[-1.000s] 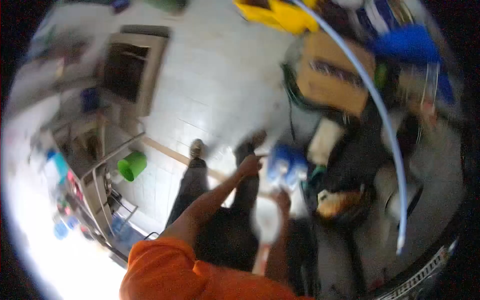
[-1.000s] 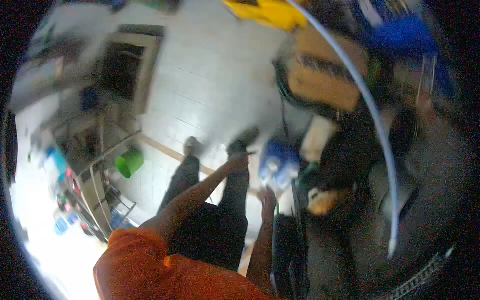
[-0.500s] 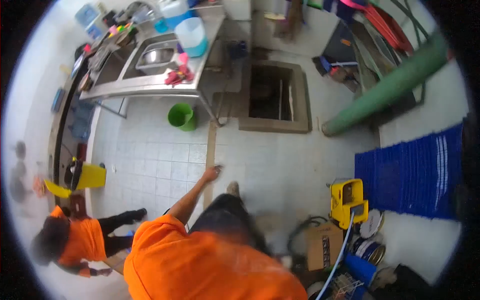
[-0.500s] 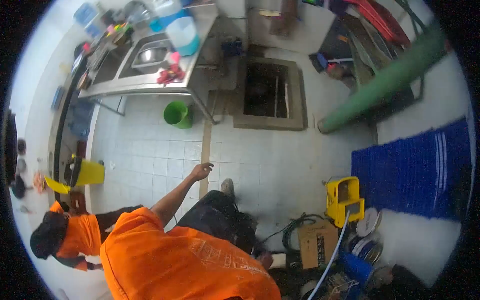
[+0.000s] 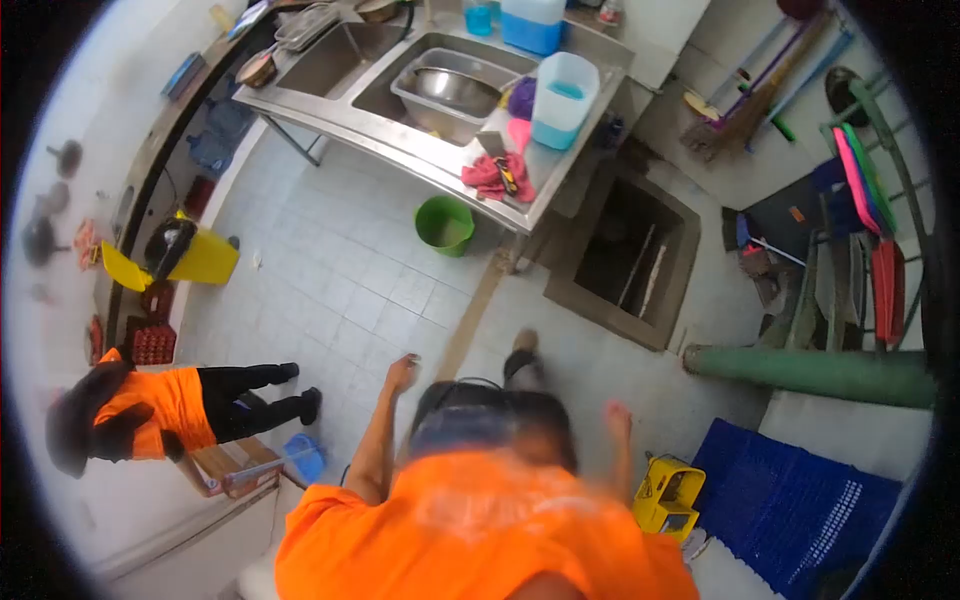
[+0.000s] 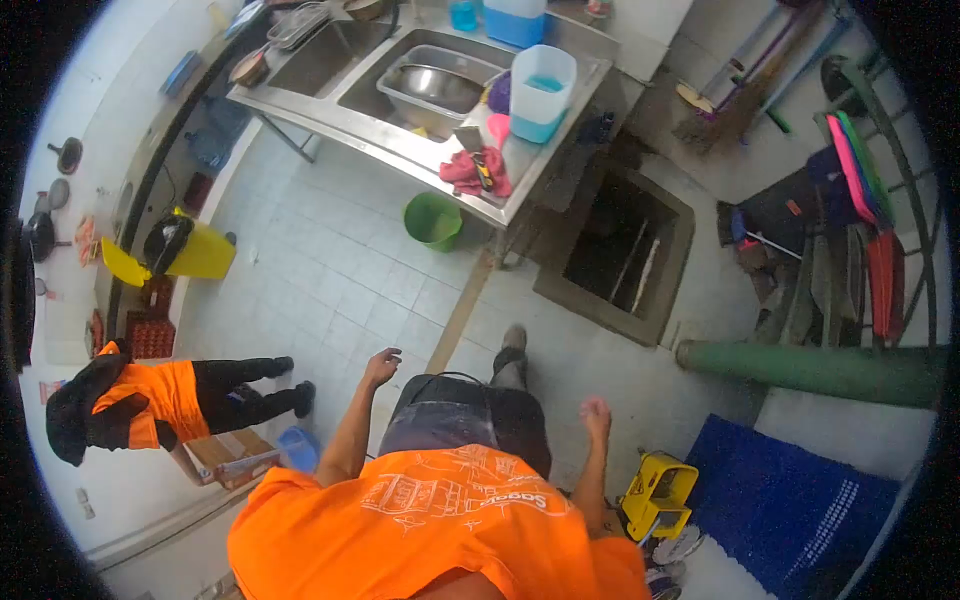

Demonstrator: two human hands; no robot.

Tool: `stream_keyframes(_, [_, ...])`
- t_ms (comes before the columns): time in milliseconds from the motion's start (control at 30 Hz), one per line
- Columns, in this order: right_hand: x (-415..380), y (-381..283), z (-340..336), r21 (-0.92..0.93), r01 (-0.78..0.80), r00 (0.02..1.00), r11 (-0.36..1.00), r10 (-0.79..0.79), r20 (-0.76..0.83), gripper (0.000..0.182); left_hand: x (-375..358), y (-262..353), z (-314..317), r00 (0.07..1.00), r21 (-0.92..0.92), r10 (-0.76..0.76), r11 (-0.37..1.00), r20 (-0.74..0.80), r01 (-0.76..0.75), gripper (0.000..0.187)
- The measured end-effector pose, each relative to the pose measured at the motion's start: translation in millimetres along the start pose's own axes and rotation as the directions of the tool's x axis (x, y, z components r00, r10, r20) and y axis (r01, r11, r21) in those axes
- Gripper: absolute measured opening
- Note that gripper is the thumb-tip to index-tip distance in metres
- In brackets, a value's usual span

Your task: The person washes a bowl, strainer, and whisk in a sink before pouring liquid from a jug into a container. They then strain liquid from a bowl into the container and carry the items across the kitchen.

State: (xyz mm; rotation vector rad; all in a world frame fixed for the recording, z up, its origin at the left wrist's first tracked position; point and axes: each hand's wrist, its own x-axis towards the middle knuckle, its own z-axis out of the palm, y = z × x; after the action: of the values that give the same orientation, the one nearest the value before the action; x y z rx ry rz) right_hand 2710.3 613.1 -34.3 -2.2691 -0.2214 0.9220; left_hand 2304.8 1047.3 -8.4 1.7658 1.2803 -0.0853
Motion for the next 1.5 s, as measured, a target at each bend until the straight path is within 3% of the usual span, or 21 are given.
stream_keyframes(100, [74.1,-87.2,20.1,0.073,0.134,0.987,0.988,-0.140,0.076,0.021,1.2,-28.2,-7.1,0.990,-0.139,-0.065,0.989,-0.126,0.047,0.036])
stream_keyframes(200, [112.7,-243.5,41.6,0.309,0.266,0.908,0.913,-0.345,0.238,0.024,-17.9,-60.1,-1.2,0.961,-0.238,-0.187,0.962,-0.202,0.137,0.036])
stream_keyframes(267, [126.7,-352.6,67.9,0.427,0.294,0.820,0.855,-0.455,0.346,0.025,-24.1,-108.7,24.0,0.937,-0.304,-0.291,0.926,-0.194,0.225,0.035])
stream_keyframes(333, [139.8,-443.9,102.8,0.475,0.275,0.725,0.836,-0.505,0.469,0.022,-52.4,-86.0,28.4,0.875,-0.540,-0.479,0.756,-0.071,0.370,0.036])
stream_keyframes(367, [131.5,-493.5,116.1,0.535,0.316,0.668,0.784,-0.584,0.461,0.024,-66.1,-103.1,45.1,0.868,-0.542,-0.492,0.746,-0.059,0.386,0.036])
stream_keyframes(433, [142.7,-563.7,153.1,0.588,0.291,0.551,0.755,-0.635,0.542,0.025,-69.3,-132.1,72.4,0.929,-0.241,-0.345,0.921,-0.137,0.306,0.039])
stream_keyframes(500, [154.5,-625.3,186.3,0.588,0.255,0.513,0.767,-0.623,0.591,0.026,-75.8,-124.4,76.9,0.899,-0.280,-0.435,0.871,-0.056,0.404,0.039])
stream_keyframes(600, [204.9,-673.2,252.5,0.644,0.234,0.483,0.728,-0.662,0.573,0.025,-63.4,-116.7,57.3,0.855,-0.342,-0.519,0.798,0.028,0.496,0.039])
stream_keyframes(700, [240.0,-711.5,300.7,0.615,0.185,0.571,0.767,-0.593,0.568,0.029,-39.6,-124.3,17.3,0.840,-0.399,-0.540,0.759,0.056,0.515,0.039])
stream_keyframes(767, [258.4,-735.0,323.9,0.576,0.090,0.756,0.812,-0.433,0.492,0.030,-19.5,-137.4,-19.2,0.841,-0.425,-0.538,0.748,0.059,0.509,0.039])
stream_keyframes(800, [271.7,-745.6,336.0,0.579,0.085,0.764,0.811,-0.426,0.485,0.030,-9.9,-145.2,-41.0,0.842,-0.440,-0.537,0.744,0.056,0.503,0.039])
stream_keyframes(833, [284.1,-752.8,343.4,0.597,0.061,0.833,0.800,-0.371,0.411,0.031,-0.7,-152.7,-62.0,0.845,-0.452,-0.532,0.742,0.052,0.495,0.039])
stream_keyframes(933, [338.8,-772.4,363.6,0.613,0.022,0.948,0.790,-0.210,0.237,0.038,28.7,-171.5,-140.7,0.850,-0.533,-0.526,0.718,0.008,0.449,0.039])
stream_keyframes(1100, [382.0,-804.7,360.6,0.717,-0.047,0.999,0.695,0.020,0.047,0.060,123.9,-183.5,-342.4,0.799,-0.689,-0.591,0.625,-0.112,0.366,0.038])
stream_keyframes(1167, [392.4,-814.0,357.8,0.760,-0.077,0.996,0.645,0.091,0.024,0.068,183.0,-191.8,-409.4,0.862,-0.551,-0.386,0.819,-0.328,0.157,0.036])
stream_keyframes(1233, [401.9,-821.8,354.9,0.794,-0.142,0.974,0.590,0.226,0.006,0.075,246.7,-118.6,-488.0,0.881,-0.510,-0.329,0.852,-0.340,0.121,0.037])
stream_keyframes(1333, [423.5,-823.2,357.4,0.819,-0.158,0.956,0.551,0.292,-0.012,0.090,327.3,14.0,-568.3,0.934,-0.536,-0.162,0.844,-0.320,-0.037,0.037])
stream_keyframes(1400, [441.5,-823.9,362.4,0.830,-0.207,0.931,0.517,0.366,0.004,0.101,381.9,78.4,-595.1,0.962,-0.503,-0.013,0.854,-0.272,-0.130,0.036])
stream_keyframes(1500, [439.4,-840.7,366.3,0.799,-0.290,0.919,0.527,0.387,0.078,0.097,456.5,163.1,-602.1,0.971,-0.512,0.199,0.825,-0.134,-0.240,0.033])
